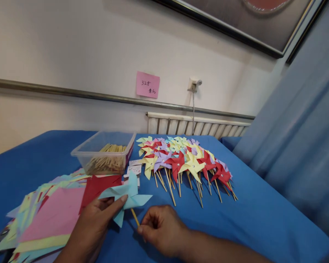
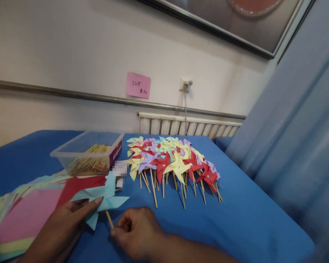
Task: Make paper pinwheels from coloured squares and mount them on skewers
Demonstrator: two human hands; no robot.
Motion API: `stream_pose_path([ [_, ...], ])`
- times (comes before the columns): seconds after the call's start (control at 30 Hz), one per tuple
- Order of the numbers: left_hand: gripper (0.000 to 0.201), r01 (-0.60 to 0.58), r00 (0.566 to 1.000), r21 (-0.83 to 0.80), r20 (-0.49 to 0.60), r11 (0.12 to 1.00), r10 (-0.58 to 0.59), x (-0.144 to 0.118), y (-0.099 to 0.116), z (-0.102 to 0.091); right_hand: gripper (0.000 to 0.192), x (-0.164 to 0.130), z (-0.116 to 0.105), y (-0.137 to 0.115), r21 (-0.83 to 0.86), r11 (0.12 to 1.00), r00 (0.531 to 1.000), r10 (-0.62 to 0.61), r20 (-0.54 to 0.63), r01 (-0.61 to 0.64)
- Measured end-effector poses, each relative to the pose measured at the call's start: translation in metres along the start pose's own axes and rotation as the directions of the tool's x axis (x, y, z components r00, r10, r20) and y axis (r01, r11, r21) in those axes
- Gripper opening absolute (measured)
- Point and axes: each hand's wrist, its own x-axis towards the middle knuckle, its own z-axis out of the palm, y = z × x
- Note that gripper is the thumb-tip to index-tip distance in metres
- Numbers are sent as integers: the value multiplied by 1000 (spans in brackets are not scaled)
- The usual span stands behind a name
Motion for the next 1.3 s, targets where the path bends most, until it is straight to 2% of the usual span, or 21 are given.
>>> stream_pose_path([
  [0.07, 36, 1, 1000, -4, 12, 1000, -1, 4, -5, 0, 10, -1, 0, -1, -101, 995, 999, -8, -36, 5],
  [0.17, 41, -27, 1000, -17, -8, 999, 27, 7, -9, -3, 10, 5, -6, -3, -139, 990, 987, -2, -160, -21],
  [0.27, 37, -33, 999, -12, 22, 999, 33, 7, -11, -5, 16, 18, -22, -5, -238, 970, 950, -33, -309, -44],
  [0.4, 31, 10, 997, 77, 79, 997, -16, 7, -14, -6, 20, 32, -46, -8, -411, 901, 916, -41, -399, -138],
  [0.57, 24, 30, 989, 112, 141, 993, -46, 8, -18, -3, 23, 36, -54, -10, -532, 815, 920, 1, -392, -227],
  [0.7, 23, 23, 984, 108, 176, 994, -42, 6, -16, 1, 25, 34, -51, -13, -564, 795, 926, -12, -378, -221],
  [1.0, 24, 37, 981, 108, 186, 993, -56, 2, -12, 3, 25, 28, -48, -18, -717, 664, 939, -64, -338, -213],
  [1.17, 24, 24, 981, 146, 189, 989, -51, 1, -14, 3, 29, 19, -45, -23, -735, 663, 939, -148, -310, -139],
  [1.3, 18, -32, 972, 160, 234, 987, -6, 2, -24, 4, 32, 5, -34, -26, -707, 707, 952, -219, -214, 3],
])
